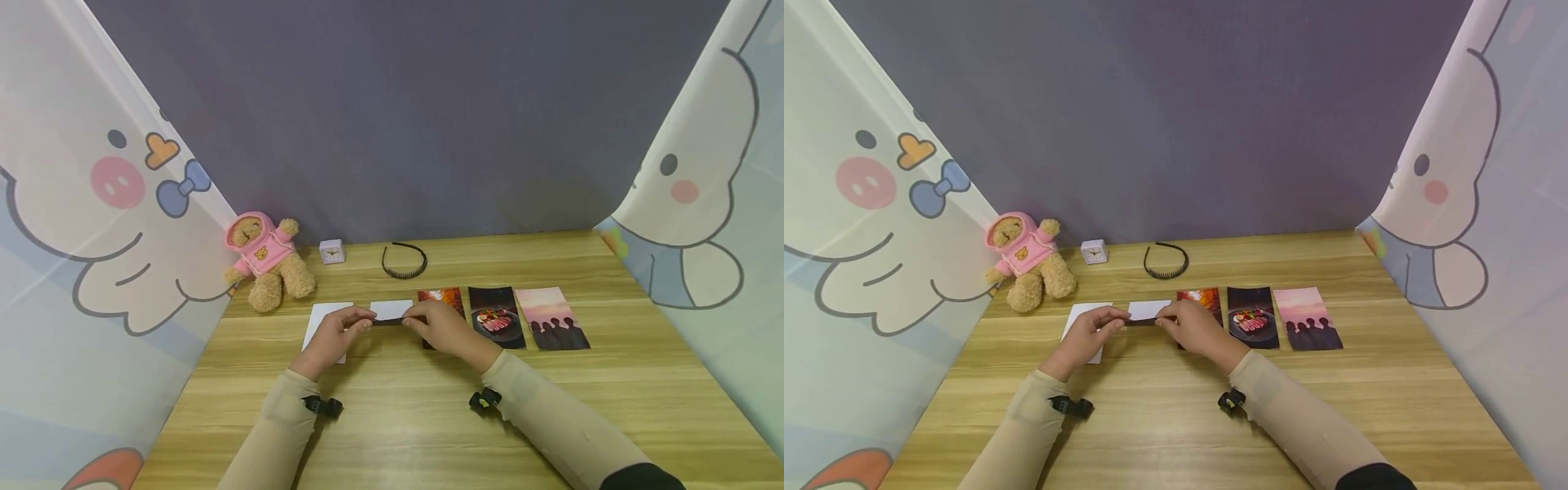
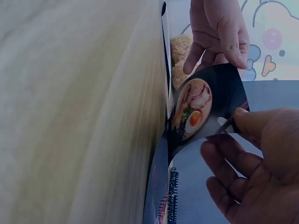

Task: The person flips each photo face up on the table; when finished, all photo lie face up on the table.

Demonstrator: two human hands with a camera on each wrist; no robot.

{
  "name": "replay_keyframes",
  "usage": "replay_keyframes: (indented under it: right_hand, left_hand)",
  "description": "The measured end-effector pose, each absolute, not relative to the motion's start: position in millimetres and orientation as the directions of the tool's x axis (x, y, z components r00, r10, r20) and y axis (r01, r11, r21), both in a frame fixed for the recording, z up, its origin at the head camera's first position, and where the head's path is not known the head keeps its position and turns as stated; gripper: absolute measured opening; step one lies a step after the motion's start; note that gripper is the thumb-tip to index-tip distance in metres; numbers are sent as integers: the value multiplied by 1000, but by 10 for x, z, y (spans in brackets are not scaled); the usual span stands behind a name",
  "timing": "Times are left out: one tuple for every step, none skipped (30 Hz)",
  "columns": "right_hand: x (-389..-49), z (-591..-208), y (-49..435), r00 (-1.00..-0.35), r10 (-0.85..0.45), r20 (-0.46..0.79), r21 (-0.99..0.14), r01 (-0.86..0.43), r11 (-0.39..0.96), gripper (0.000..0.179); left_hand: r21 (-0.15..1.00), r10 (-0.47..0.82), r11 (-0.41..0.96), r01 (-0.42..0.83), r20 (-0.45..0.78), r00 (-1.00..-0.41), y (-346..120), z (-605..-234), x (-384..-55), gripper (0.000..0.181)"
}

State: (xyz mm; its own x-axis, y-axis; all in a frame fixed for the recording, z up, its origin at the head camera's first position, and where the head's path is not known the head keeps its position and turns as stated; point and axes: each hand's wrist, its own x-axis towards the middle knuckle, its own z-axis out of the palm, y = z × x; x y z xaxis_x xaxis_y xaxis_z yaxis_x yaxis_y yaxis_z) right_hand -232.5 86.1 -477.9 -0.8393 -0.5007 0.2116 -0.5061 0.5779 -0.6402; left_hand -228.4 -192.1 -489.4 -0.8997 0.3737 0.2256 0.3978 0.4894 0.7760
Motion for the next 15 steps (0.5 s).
replay_keyframes:
  right_hand:
    - [-2329,-4780,862,-842,-494,218,-641,-505,578,18]
    - [-2334,-4782,863,-844,-487,225,-640,-505,580,18]
    - [-2337,-4784,864,-849,-477,228,-642,-500,582,18]
    - [-2340,-4786,865,-852,-470,231,-647,-495,580,18]
    - [-2341,-4787,864,-856,-461,236,-656,-490,574,18]
    - [-2340,-4784,864,-858,-453,242,-667,-486,565,18]
    - [-2339,-4782,863,-860,-446,247,-677,-483,556,17]
    - [-2336,-4777,863,-862,-438,256,-687,-481,545,17]
    - [-2333,-4772,862,-862,-431,266,-697,-481,532,17]
    - [-2330,-4768,861,-861,-425,280,-701,-486,522,17]
    - [-2324,-4762,861,-858,-420,295,-704,-492,511,17]
    - [-2320,-4755,860,-856,-416,306,-708,-497,502,17]
    - [-2316,-4750,859,-856,-410,316,-712,-499,494,17]
    - [-2312,-4744,861,-856,-403,324,-718,-499,484,18]
    - [-2309,-4738,862,-857,-395,332,-725,-499,475,18]
  left_hand:
    - [784,374,481,394,223,-900,-1923,-4894,-2284,25]
    - [787,374,475,393,224,-900,-1925,-4892,-2282,24]
    - [783,374,478,397,228,-899,-1927,-4893,-2280,23]
    - [780,372,484,396,227,-900,-1931,-4893,-2275,22]
    - [781,371,486,393,223,-901,-1934,-4893,-2270,20]
    - [781,370,485,393,224,-902,-1935,-4894,-2264,18]
    - [782,371,483,394,225,-901,-1937,-4900,-2264,16]
    - [783,369,482,392,224,-902,-1937,-4903,-2263,13]
    - [784,367,485,388,220,-904,-1934,-4903,-2260,13]
    - [785,368,485,385,216,-904,-1932,-4905,-2261,14]
    - [788,371,478,387,218,-903,-1928,-4908,-2265,15]
    - [784,375,478,397,226,-899,-1924,-4911,-2270,16]
    - [777,381,482,405,230,-895,-1923,-4915,-2276,18]
    - [768,384,491,412,233,-893,-1920,-4914,-2276,19]
    - [761,389,494,420,238,-890,-1920,-4915,-2279,20]
